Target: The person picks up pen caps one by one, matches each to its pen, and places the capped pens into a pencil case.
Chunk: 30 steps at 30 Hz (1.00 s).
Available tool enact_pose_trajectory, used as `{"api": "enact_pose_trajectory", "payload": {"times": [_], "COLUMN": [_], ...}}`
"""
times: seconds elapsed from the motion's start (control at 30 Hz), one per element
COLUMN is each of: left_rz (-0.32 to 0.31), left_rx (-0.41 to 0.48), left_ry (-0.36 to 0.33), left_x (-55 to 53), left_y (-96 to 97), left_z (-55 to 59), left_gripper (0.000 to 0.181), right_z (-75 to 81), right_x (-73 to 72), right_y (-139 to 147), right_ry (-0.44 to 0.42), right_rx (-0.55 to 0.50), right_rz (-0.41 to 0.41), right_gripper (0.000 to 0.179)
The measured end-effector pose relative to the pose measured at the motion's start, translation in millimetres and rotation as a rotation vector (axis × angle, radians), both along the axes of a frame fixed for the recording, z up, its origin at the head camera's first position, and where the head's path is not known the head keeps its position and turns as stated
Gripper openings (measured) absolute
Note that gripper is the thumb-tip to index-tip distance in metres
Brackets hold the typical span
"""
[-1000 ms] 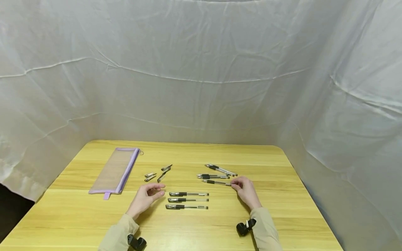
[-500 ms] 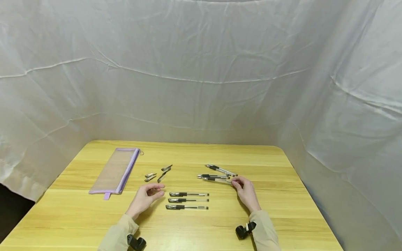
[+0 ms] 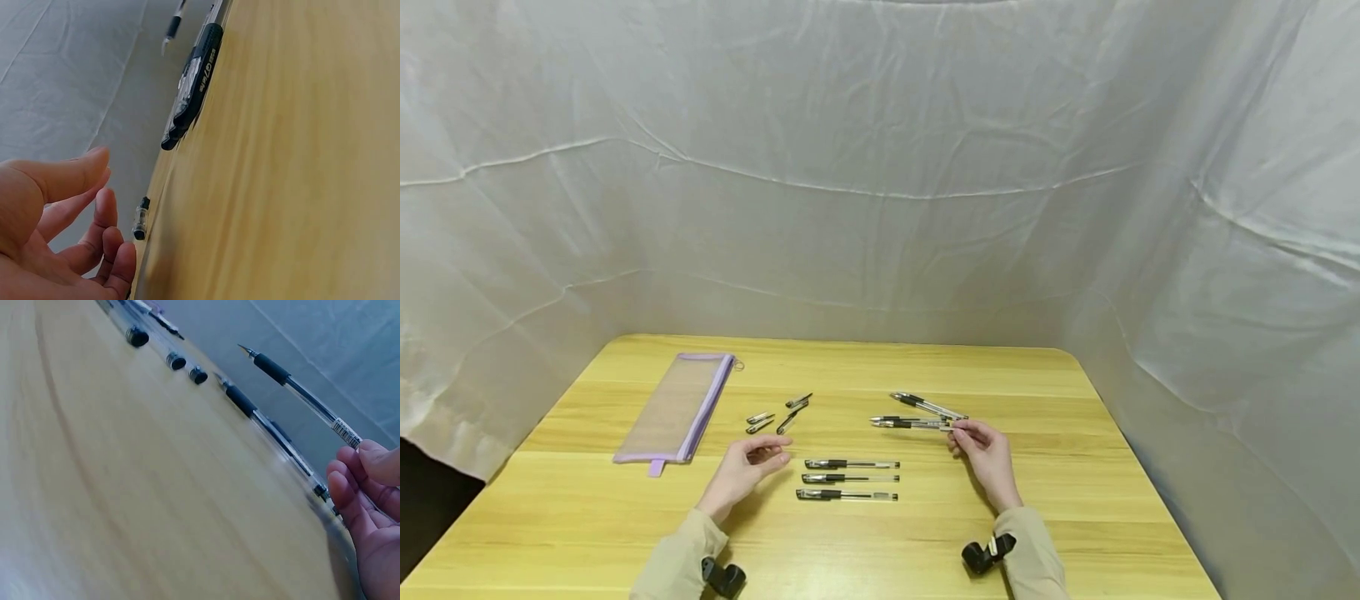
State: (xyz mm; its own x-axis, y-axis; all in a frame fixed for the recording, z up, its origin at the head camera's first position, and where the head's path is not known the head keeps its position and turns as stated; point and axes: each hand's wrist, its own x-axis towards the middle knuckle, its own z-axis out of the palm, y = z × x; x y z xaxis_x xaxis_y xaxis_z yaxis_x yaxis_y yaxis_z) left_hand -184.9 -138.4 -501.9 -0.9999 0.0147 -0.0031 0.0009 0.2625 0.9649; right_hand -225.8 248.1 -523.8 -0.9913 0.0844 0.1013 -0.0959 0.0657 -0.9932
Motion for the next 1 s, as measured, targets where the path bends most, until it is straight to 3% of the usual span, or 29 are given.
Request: {"api": "enact_pose_trajectory", "payload": {"times": [0.23,0.57,0.73,0.87,1.0], "left_rz": [0.075,0.174,0.194,0.190,0.174], "left_rx": [-0.039,-0.272,-0.366,-0.389,-0.435], "left_ry": [0.060,0.140,0.125,0.072,0.074], "left_x": [-7.3,-33.8,-43.9,-46.5,-47.8], "left_y": [-4.1,-7.8,-6.0,-3.1,-1.0], "left_z": [-0.3,2.7,4.5,5.7,5.9], "left_gripper": [0.025,0.027,0.029,0.029,0.027], "right_z": [-1.9,0.8,2.3,2.8,2.7], "right_x": [2.4,4.3,4.9,5.6,6.0], "right_y": [-4.6,-10.7,-13.7,-15.3,-16.6], "right_ry": [0.014,-0.013,-0.023,-0.033,-0.038], "right_rx": [-0.114,-0.162,-0.179,-0.181,-0.181], "right_rz": [0.065,0.095,0.090,0.091,0.087], "right_gripper": [0.038,0.039,0.038,0.040,0.040]}}
